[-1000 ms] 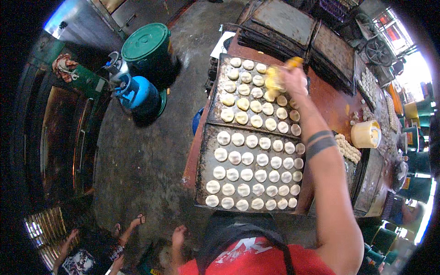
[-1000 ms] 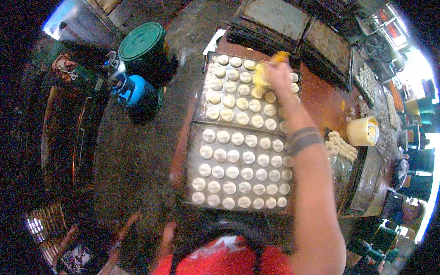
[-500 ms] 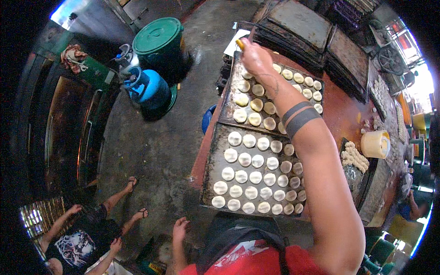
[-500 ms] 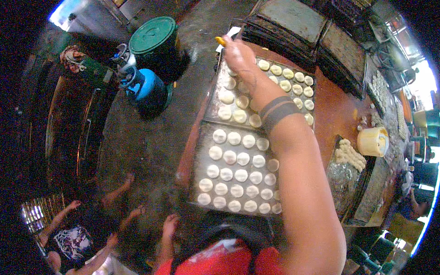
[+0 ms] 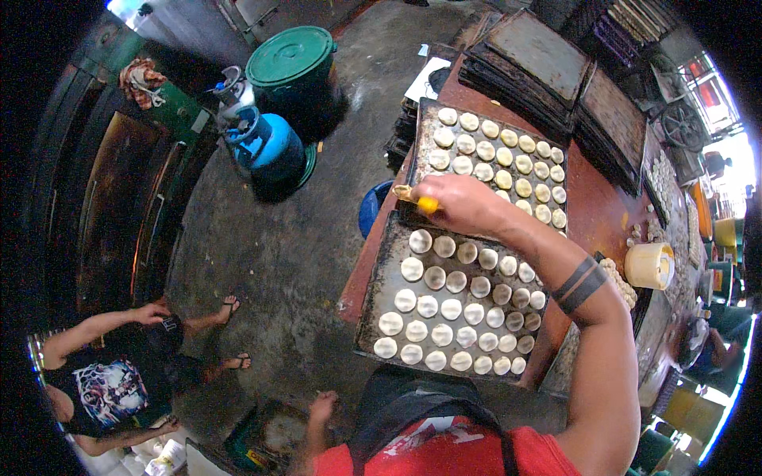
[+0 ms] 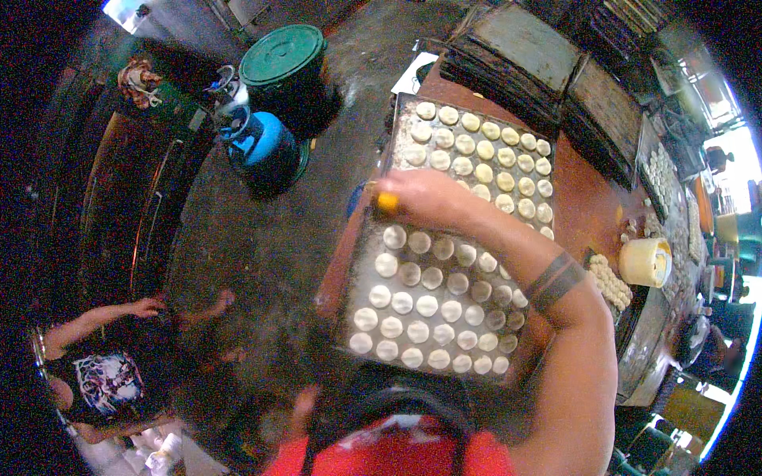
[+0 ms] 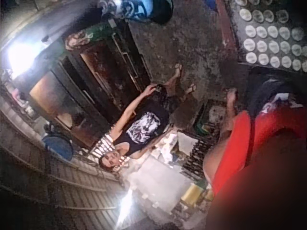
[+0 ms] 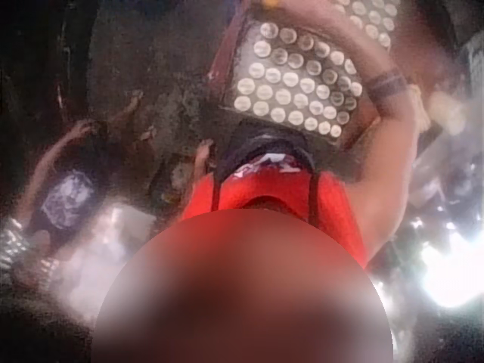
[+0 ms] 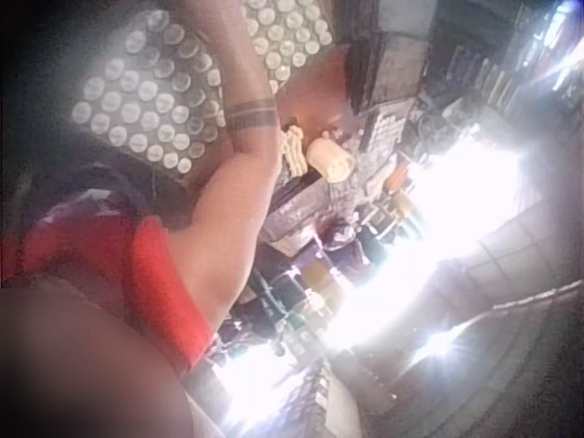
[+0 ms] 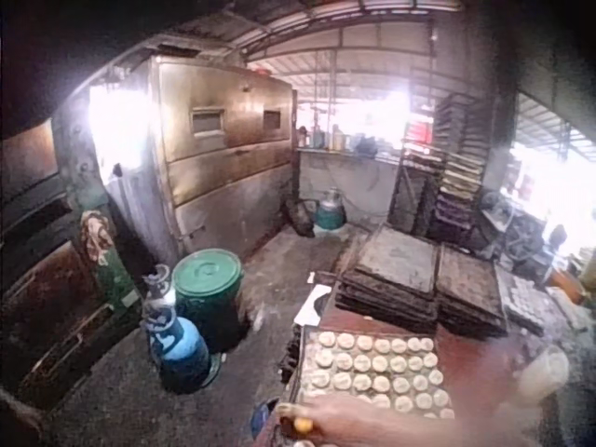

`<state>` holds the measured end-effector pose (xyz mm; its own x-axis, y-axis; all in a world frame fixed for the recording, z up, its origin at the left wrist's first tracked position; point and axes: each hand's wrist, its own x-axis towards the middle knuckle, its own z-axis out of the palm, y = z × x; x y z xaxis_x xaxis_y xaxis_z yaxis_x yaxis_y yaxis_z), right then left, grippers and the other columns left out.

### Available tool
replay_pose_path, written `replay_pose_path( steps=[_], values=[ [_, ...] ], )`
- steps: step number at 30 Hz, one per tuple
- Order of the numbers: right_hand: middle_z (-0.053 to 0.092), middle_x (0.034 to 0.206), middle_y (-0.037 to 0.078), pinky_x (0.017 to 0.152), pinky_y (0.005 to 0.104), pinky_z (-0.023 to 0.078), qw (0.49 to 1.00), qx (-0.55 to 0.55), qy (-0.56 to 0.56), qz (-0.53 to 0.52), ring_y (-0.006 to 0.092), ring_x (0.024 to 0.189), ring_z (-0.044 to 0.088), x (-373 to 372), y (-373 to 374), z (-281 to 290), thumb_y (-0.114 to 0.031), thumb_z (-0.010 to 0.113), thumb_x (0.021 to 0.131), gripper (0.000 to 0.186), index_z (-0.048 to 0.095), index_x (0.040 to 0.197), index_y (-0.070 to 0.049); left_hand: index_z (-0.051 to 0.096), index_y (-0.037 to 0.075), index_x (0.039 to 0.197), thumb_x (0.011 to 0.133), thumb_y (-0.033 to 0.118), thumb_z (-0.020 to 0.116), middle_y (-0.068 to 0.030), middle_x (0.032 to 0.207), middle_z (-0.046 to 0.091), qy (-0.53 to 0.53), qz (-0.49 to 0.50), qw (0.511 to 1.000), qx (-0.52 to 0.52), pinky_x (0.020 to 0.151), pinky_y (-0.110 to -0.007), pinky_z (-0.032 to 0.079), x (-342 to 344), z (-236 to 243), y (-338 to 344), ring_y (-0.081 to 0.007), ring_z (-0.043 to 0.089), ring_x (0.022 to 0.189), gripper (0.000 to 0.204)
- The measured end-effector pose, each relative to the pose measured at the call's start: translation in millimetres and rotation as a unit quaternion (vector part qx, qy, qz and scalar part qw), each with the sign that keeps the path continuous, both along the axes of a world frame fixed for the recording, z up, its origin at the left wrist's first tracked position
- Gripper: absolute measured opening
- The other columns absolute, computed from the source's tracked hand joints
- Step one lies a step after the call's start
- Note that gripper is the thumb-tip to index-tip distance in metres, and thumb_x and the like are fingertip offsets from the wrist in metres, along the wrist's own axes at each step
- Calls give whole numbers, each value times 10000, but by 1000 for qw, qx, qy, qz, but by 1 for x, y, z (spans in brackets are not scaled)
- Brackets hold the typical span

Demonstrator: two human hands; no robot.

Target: The person glazes dough pieces on baking trays using a brush, places the trays onto a metal rack, and then shapes dough into balls by hand on a wooden table.

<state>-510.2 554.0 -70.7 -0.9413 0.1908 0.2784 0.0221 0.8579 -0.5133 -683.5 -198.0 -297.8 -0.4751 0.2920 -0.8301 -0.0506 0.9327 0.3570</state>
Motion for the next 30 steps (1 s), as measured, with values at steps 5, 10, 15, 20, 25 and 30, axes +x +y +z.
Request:
replay_pose_path(
  steps=[5,10,15,20,25,30],
  values=[
    [735,959,172,801,434,566,852,-188,-40,-488,291,877,721,103,141,-35,-284,664,927,348,624,1180,-50,653,45,1206,957,150,672,-44,984,709,-64,134,988,38,729,-342,552,15,47,142,-174,686,865,271],
    [744,1025,175,865,471,535,876,-97,-27,-472,349,911,705,13,113,-8,-250,475,1031,292,669,1181,-91,645,35,1209,954,141,681,-46,985,710,18,73,991,108,753,-333,553,-20,58,83,-166,682,862,279],
    [731,1042,215,823,436,568,942,-62,-24,-328,346,961,710,-56,75,-13,-293,639,950,295,693,1151,-84,651,34,1199,945,131,688,-44,987,712,13,12,989,148,780,-340,549,-14,51,84,-176,684,862,274],
    [734,783,88,692,380,585,782,-253,-7,-570,170,708,715,80,173,-59,-375,707,914,367,738,892,-10,673,63,1194,931,128,694,-53,1018,725,43,89,989,112,776,-352,544,-7,52,34,-192,686,882,271],
    [739,885,162,652,426,571,725,-44,37,-687,305,710,710,275,174,-51,-270,662,955,282,622,1105,-34,677,68,1209,927,206,694,-103,1032,731,-29,145,989,-22,795,-406,562,16,23,-12,-231,694,923,315],
    [688,988,196,788,475,548,825,1,-230,-516,391,924,693,179,42,-22,-119,619,878,219,632,1097,-122,717,49,1106,928,281,675,-114,1013,712,113,-511,852,-35,837,-426,558,-1,8,-28,-262,697,957,296]
  ],
)
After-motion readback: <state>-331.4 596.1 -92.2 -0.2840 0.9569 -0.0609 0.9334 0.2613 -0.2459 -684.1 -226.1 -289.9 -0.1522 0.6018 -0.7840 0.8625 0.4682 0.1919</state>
